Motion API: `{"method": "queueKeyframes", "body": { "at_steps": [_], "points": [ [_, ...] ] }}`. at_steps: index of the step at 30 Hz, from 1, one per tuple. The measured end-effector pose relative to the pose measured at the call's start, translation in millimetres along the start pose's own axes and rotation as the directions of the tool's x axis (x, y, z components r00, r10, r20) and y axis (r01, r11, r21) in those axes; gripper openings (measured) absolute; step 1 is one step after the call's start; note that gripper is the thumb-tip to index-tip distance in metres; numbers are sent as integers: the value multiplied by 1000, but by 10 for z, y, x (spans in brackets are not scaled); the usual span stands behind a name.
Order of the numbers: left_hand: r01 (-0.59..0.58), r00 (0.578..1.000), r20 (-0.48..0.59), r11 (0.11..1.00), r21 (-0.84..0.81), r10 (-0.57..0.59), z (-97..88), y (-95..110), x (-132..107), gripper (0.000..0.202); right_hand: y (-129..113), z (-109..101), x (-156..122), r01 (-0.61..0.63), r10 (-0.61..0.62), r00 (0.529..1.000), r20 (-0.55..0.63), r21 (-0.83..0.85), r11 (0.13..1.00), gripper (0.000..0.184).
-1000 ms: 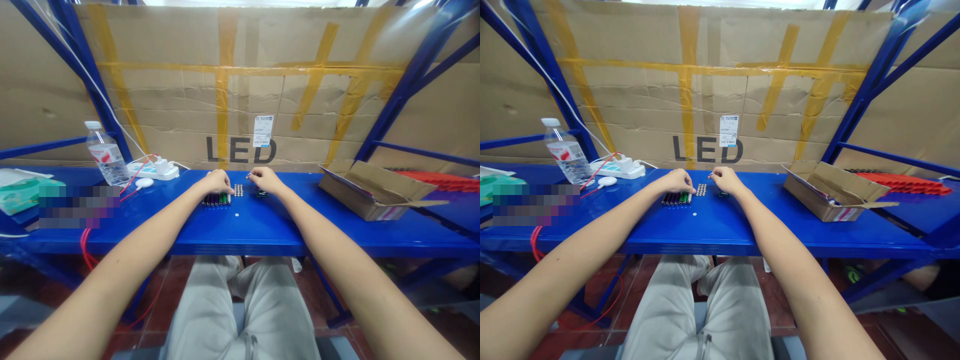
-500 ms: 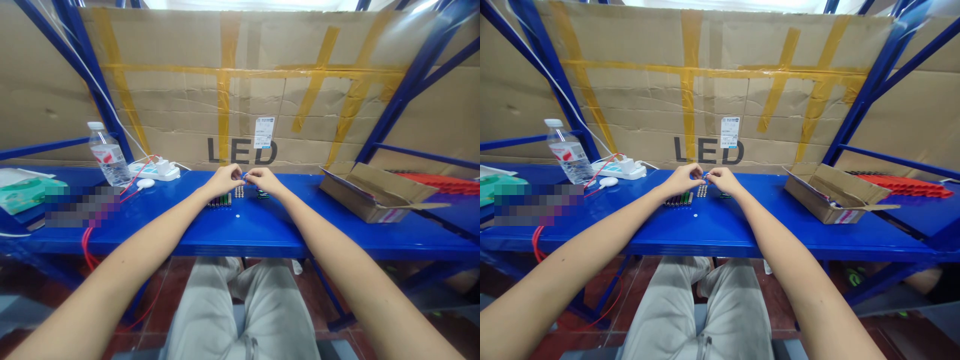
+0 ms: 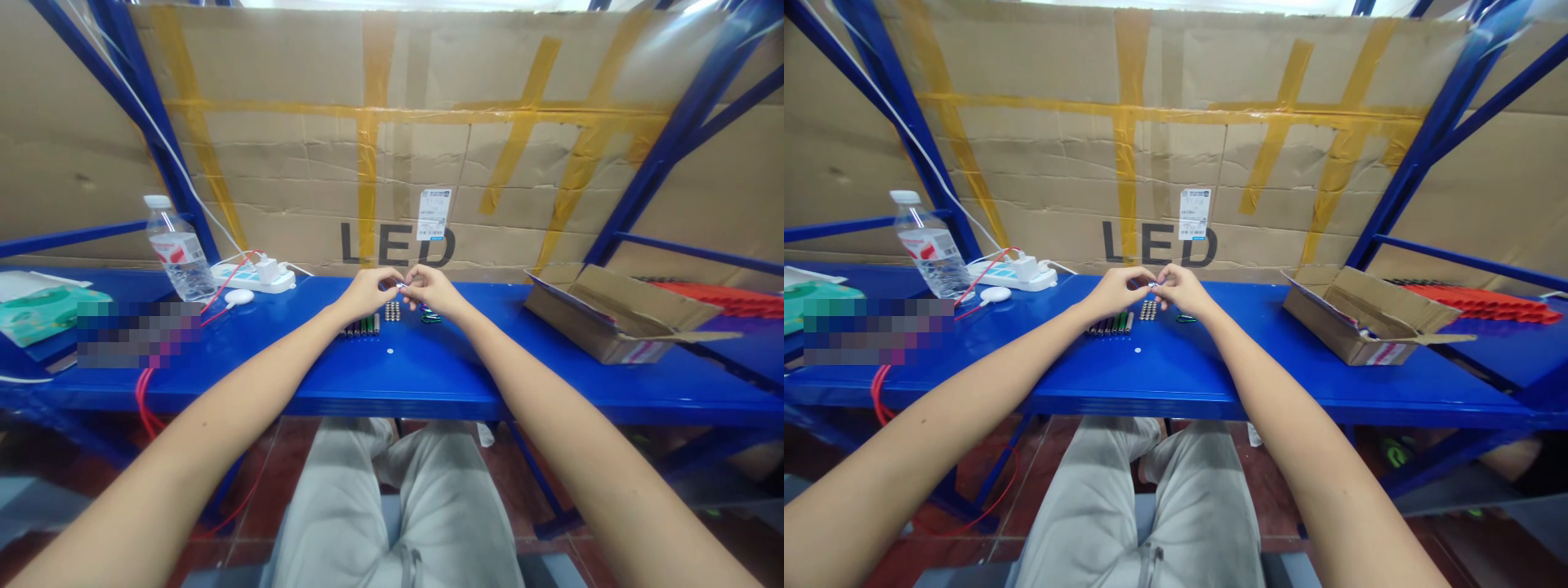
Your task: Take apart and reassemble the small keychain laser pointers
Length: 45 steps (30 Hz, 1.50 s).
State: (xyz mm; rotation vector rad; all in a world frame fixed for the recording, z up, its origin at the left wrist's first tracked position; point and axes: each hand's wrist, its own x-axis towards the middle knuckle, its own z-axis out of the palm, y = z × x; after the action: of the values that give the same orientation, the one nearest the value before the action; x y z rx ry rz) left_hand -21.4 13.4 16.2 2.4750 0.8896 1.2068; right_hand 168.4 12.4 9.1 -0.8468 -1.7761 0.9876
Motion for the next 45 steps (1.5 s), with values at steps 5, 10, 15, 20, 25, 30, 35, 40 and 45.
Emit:
{"method": "queueKeyframes", "body": {
  "at_steps": [5, 10, 15, 20, 25, 30, 35, 40, 45],
  "points": [
    [90, 994, -62, 995, -31, -92, -3, -42, 20, 14, -2, -21, 9, 26, -24, 999, -38, 55, 998, 40],
    [146, 978, -131, 982, -122, -162, 3, -63, 29, 12, -13, -21, 13, 61, -49, 995, -84, 151, 987, 46],
    [148, 972, -142, 954, -262, -189, 24, -25, 41, 12, -49, 2, 0, 77, -53, 983, -176, 134, 988, 47],
    [120, 971, -151, 926, -357, -184, 31, -11, 53, 13, -56, 13, 7, 74, -41, 978, -206, 159, 984, 48],
    [102, 971, -171, 939, -330, -166, 27, -13, 49, 9, -27, 10, 40, 70, -24, 979, -204, 225, 972, 45],
    [105, 973, -165, 946, -308, -162, 45, -2, 40, 7, -66, 25, 31, 33, 10, 976, -216, 196, 980, 36],
    [93, 979, -160, 974, -207, -127, 45, 5, 22, 7, -99, 34, 13, 14, 16, 982, -189, 158, 987, 27],
    [68, 991, -109, 991, -115, -81, 39, 8, -1, 9, -61, 39, 38, -8, 17, 983, -183, 49, 999, 20],
    [54, 995, -77, 995, -80, -60, 33, 12, -2, 11, -37, 54, 45, -21, 9, 983, -181, -62, 998, 16]
  ]
}}
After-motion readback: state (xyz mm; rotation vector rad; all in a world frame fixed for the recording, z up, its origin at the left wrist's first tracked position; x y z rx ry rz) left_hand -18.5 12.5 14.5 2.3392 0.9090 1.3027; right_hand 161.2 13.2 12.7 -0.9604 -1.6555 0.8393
